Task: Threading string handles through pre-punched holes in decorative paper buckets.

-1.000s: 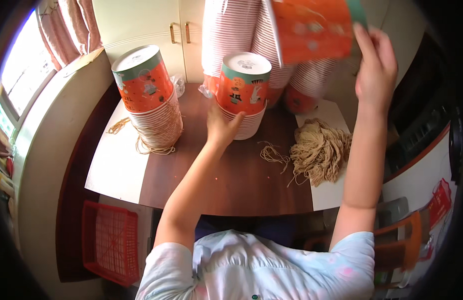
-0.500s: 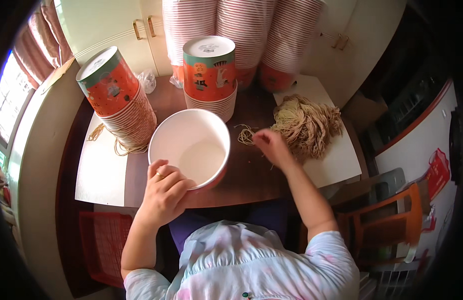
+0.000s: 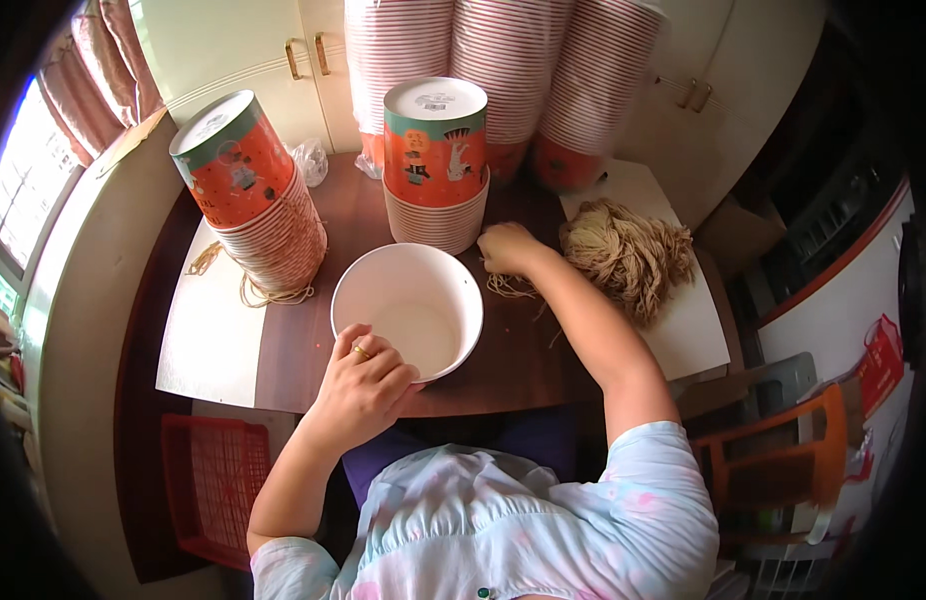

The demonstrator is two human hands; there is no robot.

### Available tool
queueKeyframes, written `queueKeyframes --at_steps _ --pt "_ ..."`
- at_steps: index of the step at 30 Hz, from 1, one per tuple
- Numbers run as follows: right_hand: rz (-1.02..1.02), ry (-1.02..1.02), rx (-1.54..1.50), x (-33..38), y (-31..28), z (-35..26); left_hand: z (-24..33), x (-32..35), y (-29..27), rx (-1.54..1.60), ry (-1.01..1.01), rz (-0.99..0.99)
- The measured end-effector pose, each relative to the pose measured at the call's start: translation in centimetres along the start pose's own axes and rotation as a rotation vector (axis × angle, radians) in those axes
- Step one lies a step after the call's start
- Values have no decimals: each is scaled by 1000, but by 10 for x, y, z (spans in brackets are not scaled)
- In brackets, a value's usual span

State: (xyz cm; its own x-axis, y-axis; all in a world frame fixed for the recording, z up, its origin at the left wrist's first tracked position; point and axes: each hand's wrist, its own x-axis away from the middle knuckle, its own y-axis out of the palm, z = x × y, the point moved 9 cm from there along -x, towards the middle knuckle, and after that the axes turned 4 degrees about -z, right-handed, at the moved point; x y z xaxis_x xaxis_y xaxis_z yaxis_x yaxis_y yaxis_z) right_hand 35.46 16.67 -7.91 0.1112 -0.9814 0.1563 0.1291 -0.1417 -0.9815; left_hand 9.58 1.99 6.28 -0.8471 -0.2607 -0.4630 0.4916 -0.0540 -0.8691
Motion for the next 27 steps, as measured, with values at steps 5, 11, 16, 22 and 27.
queueKeyframes --at_steps 5,11,16,22,27 --pt "473 -57 -899 54 -76 60 0 2 3 2 5 -23" --pt "588 -397 -1680 125 -195 104 -6 -10 -29 199 -49 92" --pt "625 -397 -1770 137 -250 120 -24 -57 -66 327 -90 221" --pt "573 -342 -1620 142 -297 89 -57 -121 -76 462 -147 283" --pt "275 -199 -1232 134 -247 -3 -66 -141 -46 929 -317 187"
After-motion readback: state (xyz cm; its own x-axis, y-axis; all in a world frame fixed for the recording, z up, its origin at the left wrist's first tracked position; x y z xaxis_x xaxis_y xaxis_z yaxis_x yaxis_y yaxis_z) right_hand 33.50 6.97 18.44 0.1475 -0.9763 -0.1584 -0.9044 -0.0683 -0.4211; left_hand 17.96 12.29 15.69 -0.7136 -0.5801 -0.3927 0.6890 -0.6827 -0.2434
